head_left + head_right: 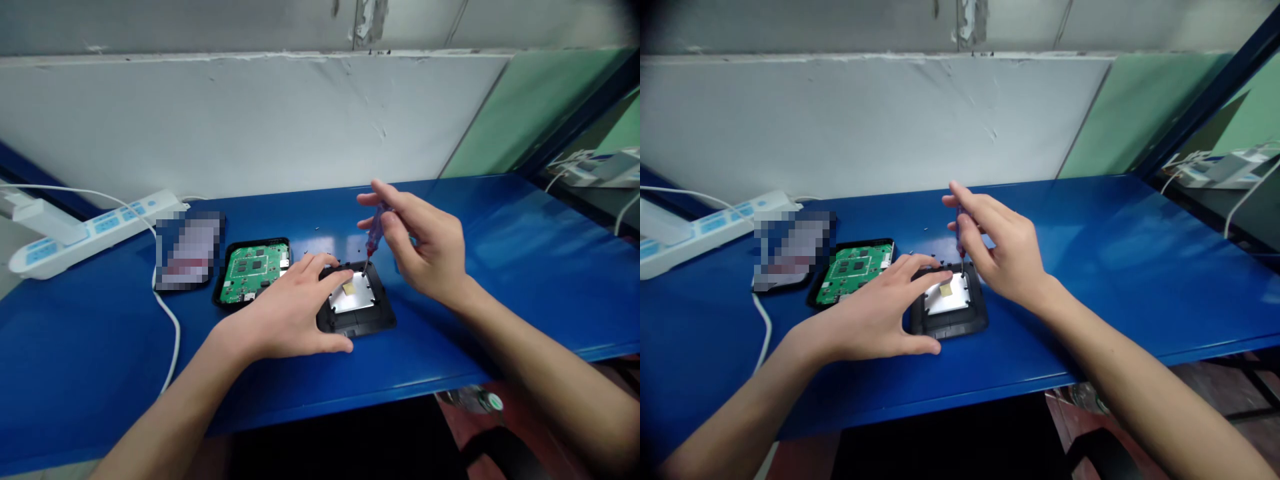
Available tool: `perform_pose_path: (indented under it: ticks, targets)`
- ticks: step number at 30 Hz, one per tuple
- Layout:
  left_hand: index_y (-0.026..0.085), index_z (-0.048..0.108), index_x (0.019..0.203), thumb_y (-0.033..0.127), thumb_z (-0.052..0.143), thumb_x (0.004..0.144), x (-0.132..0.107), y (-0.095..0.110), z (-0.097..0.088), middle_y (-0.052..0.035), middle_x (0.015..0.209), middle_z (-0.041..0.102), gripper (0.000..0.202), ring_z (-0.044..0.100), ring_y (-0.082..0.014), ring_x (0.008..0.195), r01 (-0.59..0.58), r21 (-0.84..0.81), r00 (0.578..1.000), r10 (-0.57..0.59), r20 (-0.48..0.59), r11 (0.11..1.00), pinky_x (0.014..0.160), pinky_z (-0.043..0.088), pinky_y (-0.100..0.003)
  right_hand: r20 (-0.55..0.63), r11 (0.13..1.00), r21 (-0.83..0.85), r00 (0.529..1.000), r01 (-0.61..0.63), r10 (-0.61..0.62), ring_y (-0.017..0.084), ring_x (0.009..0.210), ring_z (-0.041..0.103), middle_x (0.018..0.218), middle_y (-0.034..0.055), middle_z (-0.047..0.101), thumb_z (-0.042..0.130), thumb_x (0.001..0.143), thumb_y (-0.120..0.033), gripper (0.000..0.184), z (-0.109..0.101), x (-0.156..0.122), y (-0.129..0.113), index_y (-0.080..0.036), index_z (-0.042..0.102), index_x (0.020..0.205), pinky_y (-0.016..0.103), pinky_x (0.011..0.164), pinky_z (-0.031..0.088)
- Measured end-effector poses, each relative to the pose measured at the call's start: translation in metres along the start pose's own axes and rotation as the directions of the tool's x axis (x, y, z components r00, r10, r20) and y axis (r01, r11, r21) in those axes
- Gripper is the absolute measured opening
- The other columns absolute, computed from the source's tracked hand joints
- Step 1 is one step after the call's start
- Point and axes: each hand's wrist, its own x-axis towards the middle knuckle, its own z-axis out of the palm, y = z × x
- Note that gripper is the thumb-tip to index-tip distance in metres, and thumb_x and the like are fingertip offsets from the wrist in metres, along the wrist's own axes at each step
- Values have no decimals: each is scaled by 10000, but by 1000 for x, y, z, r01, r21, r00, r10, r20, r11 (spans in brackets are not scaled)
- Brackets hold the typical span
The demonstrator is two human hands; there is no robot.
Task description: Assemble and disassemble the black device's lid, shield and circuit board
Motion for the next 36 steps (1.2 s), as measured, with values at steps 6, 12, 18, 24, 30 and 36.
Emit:
perform_pose_path:
  ticks: [6, 12, 18, 24, 30, 36]
  targets:
    - [259, 484, 1459, 673, 728, 760, 0, 0, 0, -134, 1490, 424, 849, 424, -400, 1354, 6, -2, 1000, -6, 6, 1000, 1099, 416, -553, -17, 1000, -5, 1000, -22, 22, 124, 704, 662, 932, 9, 690, 699, 912, -266, 287, 0, 3, 0, -275, 673, 1197, 280, 645, 619]
    - [261, 480, 1462, 670, 734, 756, 0, -1, 1, -130, 1480, 431, 854, 432, -396, 1343, 4, 6, 1000, -4, -2, 1000, 1097, 417, -553, -35, 999, -52, 999, -11, 9, 119, 657, 610, 886, 22, 619, 698, 909, -348, 175, -2, 5, -1, -259, 715, 1058, 280, 595, 593]
    - [246, 474, 1471, 675, 735, 752, 0, 1, -1, -137, 1490, 421, 876, 431, -397, 1349, 9, 11, 1000, -9, 17, 1000, 1105, 415, -542, 11, 1000, -5, 1000, -18, 18, 119, 738, 706, 1096, 50, 718, 452, 1028, -224, 355, -1, 2, -2, -286, 618, 1335, 308, 714, 632]
    - [249, 476, 1465, 668, 734, 759, 0, 1, -1, -138, 1493, 414, 860, 420, -395, 1357, 13, 20, 1000, -13, 21, 1000, 1100, 419, -546, 9, 1000, -5, 1000, -30, 30, 105, 703, 679, 957, 14, 716, 605, 969, -223, 315, -1, 3, 1, -272, 641, 1278, 264, 669, 619]
    - [233, 473, 1472, 659, 750, 752, 0, 0, -1, -142, 1491, 411, 881, 423, -394, 1356, 11, 18, 1000, -11, 24, 1000, 1108, 413, -536, 29, 998, 14, 998, -57, 56, 90, 692, 670, 880, -2, 664, 649, 947, -239, 174, -3, 6, -2, -221, 689, 1115, 234, 650, 595]
    - [234, 474, 1473, 653, 758, 744, 1, 0, 0, -139, 1486, 421, 888, 430, -403, 1350, 9, 17, 1000, -9, 18, 1000, 1098, 421, -541, 29, 999, 12, 998, -53, 53, 100, 730, 691, 930, 6, 693, 629, 956, -218, 179, -2, 5, -2, -226, 675, 1129, 245, 662, 594]
